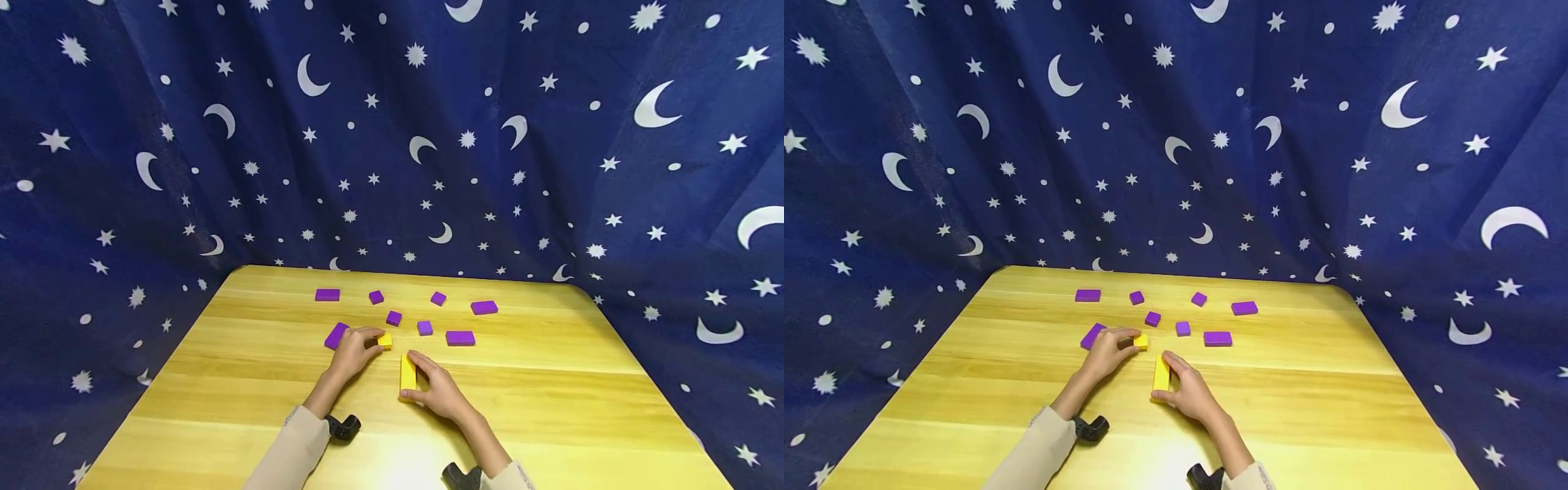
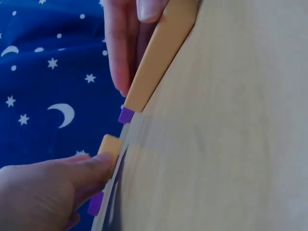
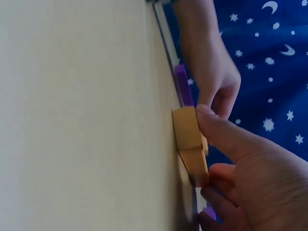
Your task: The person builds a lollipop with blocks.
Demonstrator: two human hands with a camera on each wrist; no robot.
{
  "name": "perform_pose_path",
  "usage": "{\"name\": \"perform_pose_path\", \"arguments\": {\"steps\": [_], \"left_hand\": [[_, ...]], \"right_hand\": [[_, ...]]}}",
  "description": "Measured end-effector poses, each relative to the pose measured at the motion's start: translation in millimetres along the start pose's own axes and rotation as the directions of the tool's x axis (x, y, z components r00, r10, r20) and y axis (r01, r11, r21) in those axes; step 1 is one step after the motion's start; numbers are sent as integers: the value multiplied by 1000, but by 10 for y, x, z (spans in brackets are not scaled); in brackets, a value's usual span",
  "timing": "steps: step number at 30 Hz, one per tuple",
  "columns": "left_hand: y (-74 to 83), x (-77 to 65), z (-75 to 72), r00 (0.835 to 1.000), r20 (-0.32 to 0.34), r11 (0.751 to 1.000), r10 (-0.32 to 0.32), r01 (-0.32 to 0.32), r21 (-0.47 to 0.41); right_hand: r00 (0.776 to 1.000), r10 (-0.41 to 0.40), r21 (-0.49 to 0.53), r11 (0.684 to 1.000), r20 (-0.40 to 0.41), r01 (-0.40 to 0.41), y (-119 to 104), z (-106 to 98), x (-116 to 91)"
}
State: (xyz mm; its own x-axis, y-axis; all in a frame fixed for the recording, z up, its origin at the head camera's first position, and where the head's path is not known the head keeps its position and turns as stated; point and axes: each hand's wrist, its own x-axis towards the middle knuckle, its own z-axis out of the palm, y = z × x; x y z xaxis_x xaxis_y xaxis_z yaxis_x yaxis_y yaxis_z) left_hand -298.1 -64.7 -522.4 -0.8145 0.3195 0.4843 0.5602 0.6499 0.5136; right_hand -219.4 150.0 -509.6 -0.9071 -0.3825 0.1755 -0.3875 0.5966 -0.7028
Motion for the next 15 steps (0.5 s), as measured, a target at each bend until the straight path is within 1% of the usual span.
{"name": "perform_pose_path", "arguments": {"steps": [3, 5, 9, 13, 15], "left_hand": [[-2, -41, 10, 1000, 20, 1000, 16, -16, -9], [-10, -69, 21, 998, 43, 999, 36, -35, -37], [-8, -89, 50, 992, 100, 994, 78, -70, -82], [11, -85, 67, 987, 134, 991, 93, -79, -110], [13, -92, 70, 987, 143, 989, 78, -59, -135]], "right_hand": [[1000, 6, 9, 1000, 7, -6, -58, 54, -82], [1000, 14, 11, 1000, 12, -14, -87, 87, -127], [1000, 19, 14, 1000, 6, -19, -112, 109, -152], [1000, 24, 41, 999, -15, -23, -108, 81, -154], [999, 35, 66, 997, -19, -34, -97, 56, -170]]}}
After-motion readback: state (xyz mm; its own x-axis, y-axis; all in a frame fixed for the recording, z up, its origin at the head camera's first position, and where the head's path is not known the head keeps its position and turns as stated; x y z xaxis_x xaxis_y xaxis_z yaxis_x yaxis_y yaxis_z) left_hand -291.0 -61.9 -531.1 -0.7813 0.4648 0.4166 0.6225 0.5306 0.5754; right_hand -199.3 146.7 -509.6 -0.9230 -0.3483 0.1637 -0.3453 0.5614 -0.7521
